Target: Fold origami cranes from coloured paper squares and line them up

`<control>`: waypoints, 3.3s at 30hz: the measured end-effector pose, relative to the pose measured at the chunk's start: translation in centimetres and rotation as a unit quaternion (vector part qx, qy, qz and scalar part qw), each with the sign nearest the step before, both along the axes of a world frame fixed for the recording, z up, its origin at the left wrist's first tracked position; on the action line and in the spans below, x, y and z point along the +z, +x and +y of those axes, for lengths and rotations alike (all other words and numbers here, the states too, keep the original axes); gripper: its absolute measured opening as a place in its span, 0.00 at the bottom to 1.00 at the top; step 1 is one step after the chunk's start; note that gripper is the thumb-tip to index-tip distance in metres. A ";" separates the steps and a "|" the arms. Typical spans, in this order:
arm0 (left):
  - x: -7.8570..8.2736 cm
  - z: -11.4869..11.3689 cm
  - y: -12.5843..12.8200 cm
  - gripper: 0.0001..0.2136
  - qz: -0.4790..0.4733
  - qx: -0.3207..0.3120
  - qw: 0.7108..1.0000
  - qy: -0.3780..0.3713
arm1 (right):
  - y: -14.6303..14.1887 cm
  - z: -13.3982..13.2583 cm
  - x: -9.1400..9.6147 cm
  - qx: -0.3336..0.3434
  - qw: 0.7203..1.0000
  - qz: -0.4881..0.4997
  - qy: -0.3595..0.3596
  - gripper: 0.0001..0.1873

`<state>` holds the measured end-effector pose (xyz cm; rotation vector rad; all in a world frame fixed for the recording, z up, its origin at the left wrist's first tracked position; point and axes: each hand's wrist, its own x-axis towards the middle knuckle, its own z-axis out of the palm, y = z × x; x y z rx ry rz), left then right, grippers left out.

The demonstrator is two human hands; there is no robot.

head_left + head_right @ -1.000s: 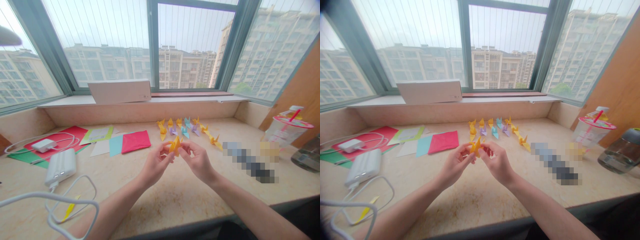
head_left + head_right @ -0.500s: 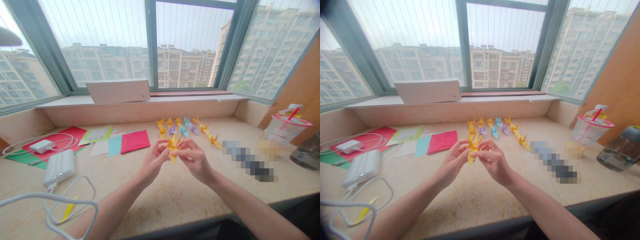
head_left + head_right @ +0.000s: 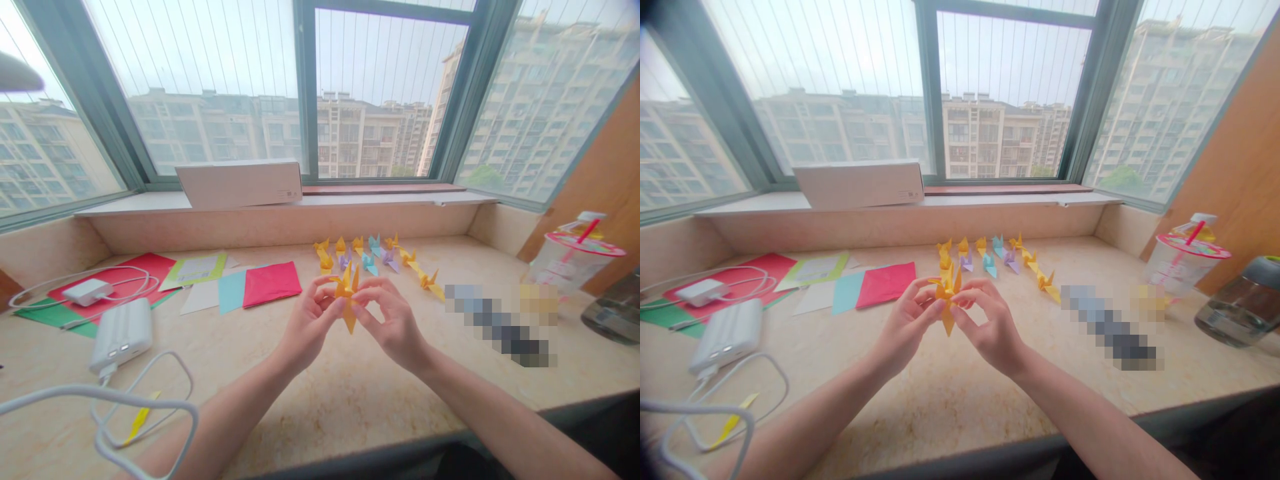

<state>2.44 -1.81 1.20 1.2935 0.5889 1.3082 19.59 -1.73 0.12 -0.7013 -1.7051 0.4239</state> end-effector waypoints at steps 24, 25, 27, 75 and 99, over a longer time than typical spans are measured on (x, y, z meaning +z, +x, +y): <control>-0.7 -0.3 0.6 0.10 0.033 0.029 0.997 0.063 | -0.5 0.5 -0.8 0.018 0.990 0.090 -0.103 0.04; -0.7 -0.3 0.6 0.10 0.035 0.033 0.997 0.058 | -0.5 0.5 -0.7 0.005 0.992 0.082 -0.093 0.04; -0.8 -0.3 0.6 0.10 0.036 0.047 0.997 0.049 | -0.6 0.3 -0.7 -0.017 0.994 0.067 -0.080 0.04; -1.0 0.8 -0.9 0.10 0.141 0.109 0.980 0.084 | 1.0 0.4 0.9 0.071 0.997 -0.011 -0.041 0.07; 0.5 -0.2 -1.0 0.11 0.185 0.052 0.966 0.170 | 1.9 0.8 1.0 0.030 0.989 -0.110 0.097 0.07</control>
